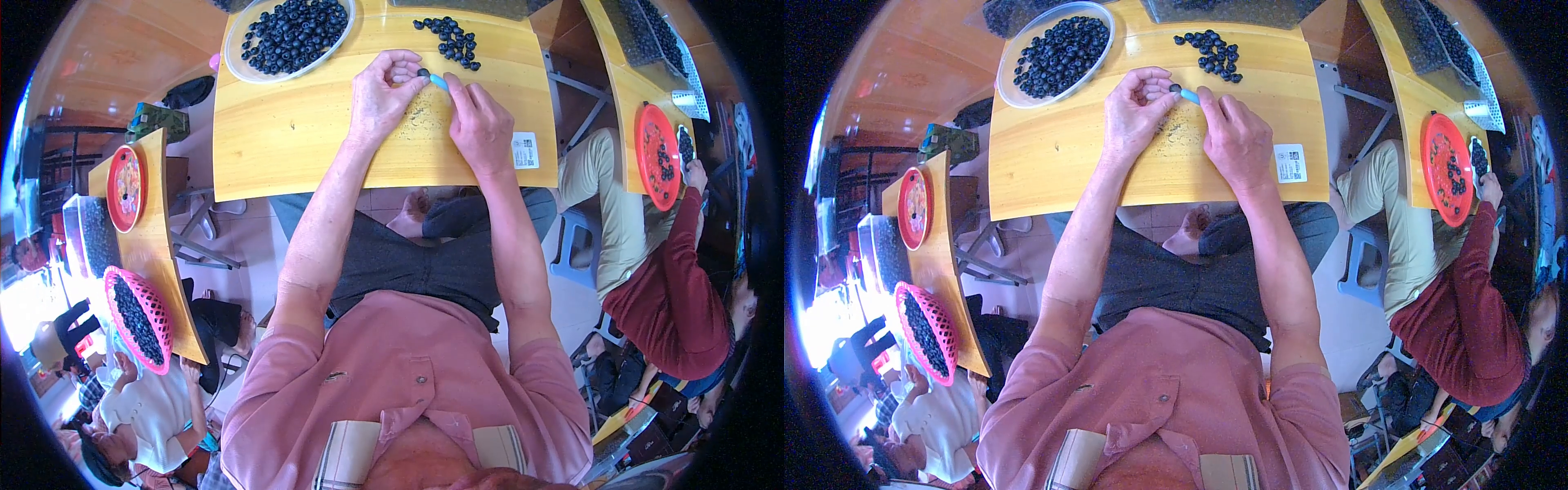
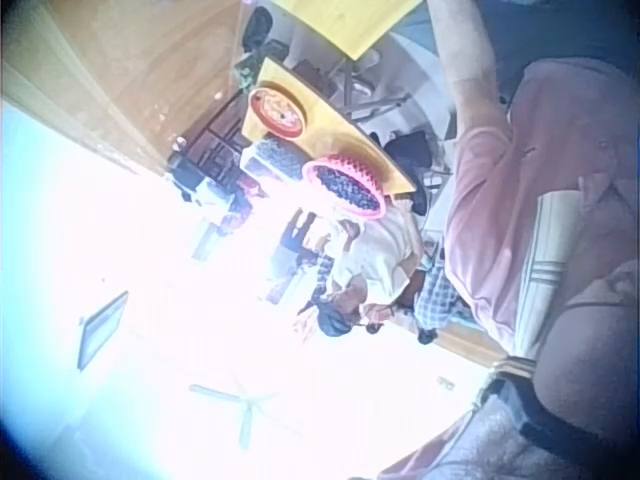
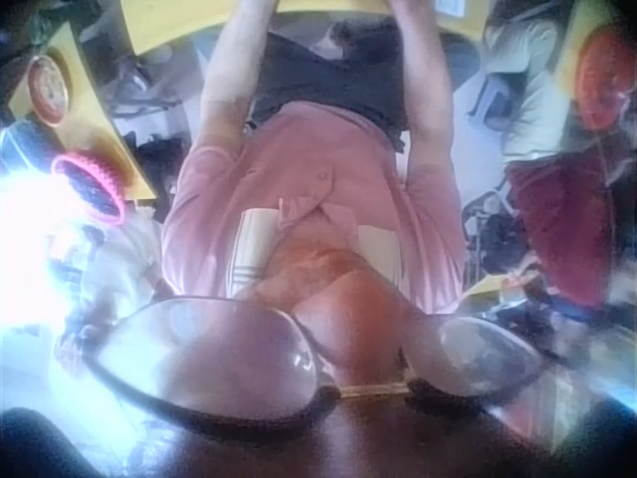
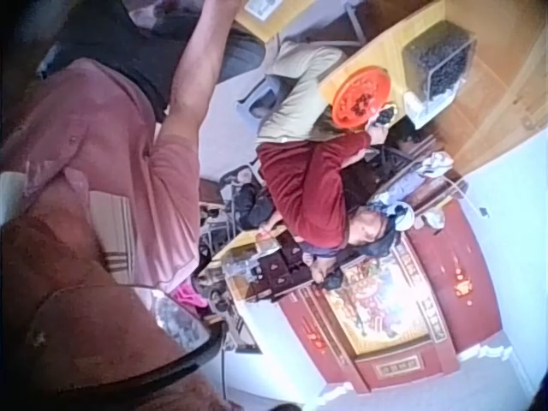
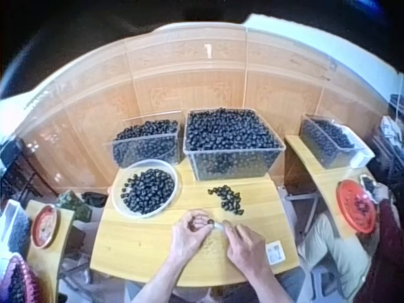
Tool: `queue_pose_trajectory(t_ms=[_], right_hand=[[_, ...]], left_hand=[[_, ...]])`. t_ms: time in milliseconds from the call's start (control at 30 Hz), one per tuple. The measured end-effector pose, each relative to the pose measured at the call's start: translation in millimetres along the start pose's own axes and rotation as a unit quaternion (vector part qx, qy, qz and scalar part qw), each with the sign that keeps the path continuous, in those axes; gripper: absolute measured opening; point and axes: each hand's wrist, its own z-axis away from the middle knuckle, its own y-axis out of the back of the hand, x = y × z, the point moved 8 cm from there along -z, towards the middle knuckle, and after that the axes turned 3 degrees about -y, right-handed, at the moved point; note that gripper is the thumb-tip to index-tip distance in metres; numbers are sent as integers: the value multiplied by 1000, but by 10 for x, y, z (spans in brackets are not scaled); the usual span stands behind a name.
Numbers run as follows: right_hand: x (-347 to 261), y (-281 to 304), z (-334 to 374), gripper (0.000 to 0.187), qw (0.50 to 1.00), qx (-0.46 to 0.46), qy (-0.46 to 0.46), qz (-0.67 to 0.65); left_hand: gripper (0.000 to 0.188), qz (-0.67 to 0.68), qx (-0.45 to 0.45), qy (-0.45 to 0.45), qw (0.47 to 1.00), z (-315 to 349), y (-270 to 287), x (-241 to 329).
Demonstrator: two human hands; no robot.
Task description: The person cleans small plastic components by hand, using a hand scraper to remove flash from them on a workbench.
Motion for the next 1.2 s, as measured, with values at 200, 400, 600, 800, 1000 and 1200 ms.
queue_pose_trajectory(t_ms=[200,400,600,800,1000,1200], right_hand=[[34,-38,-9,40,1000,-13,-11,-12],[105,-117,-58,38,996,-58,-54,28],[114,-96,-27,38,999,-10,-48,25],[159,-62,3,36,997,-23,-63,36],[146,-100,-13,36,998,-12,-62,23],[182,-100,-8,35,997,-5,-68,24]], left_hand=[[32,0,-4,0,1000,-17,-4,5],[27,71,11,4,997,-6,19,42],[16,-65,56,-61,994,11,179,236],[16,-125,153,-159,967,-233,806,503],[14,-229,198,-126,945,-604,1587,431],[18,-133,135,-71,979,-521,1177,316]])
